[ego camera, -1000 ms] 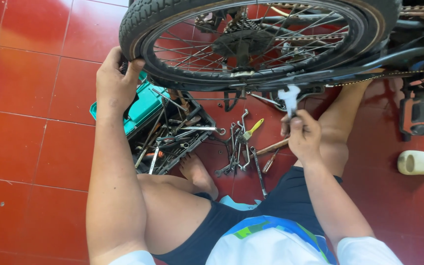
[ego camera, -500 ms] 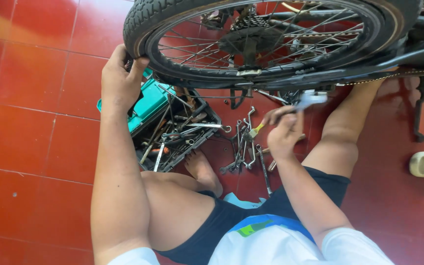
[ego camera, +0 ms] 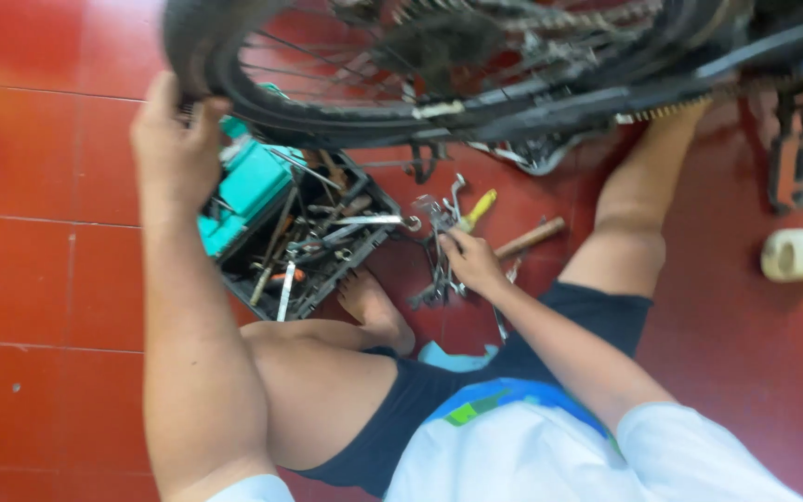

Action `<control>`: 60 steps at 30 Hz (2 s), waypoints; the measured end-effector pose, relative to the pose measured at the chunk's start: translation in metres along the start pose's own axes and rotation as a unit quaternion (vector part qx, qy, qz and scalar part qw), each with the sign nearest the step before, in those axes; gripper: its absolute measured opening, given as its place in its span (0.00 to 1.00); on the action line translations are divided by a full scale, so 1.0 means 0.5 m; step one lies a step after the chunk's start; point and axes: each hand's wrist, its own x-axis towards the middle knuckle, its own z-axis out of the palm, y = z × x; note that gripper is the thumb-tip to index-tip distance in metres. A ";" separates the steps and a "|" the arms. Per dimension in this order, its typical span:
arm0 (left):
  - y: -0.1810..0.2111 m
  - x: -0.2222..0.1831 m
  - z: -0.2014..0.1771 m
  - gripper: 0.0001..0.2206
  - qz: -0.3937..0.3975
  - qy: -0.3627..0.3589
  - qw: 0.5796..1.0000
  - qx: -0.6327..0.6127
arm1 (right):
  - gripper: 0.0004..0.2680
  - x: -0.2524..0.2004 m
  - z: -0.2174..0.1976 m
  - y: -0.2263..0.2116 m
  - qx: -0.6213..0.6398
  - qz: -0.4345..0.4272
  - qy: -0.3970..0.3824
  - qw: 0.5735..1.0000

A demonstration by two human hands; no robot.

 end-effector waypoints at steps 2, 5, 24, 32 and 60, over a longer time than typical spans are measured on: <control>-0.018 -0.006 -0.004 0.07 0.037 -0.019 0.999 -0.012 | 0.12 0.005 0.045 0.132 -0.078 0.022 -0.075 0.994; -0.034 -0.011 -0.006 0.08 0.075 -0.035 0.995 -0.063 | 0.14 -0.010 0.113 0.299 -0.175 0.050 -0.195 0.964; -0.066 -0.005 -0.015 0.09 0.102 -0.039 0.990 -0.084 | 0.20 0.067 -0.055 0.369 -0.340 0.038 -0.025 0.939; -0.082 -0.008 -0.016 0.11 0.067 -0.048 0.993 -0.080 | 0.14 0.037 0.049 0.266 -0.360 -0.038 -0.114 0.925; -0.054 -0.012 -0.008 0.24 0.060 -0.033 0.996 -0.063 | 0.07 0.064 -0.015 0.427 -0.455 0.112 -0.080 0.880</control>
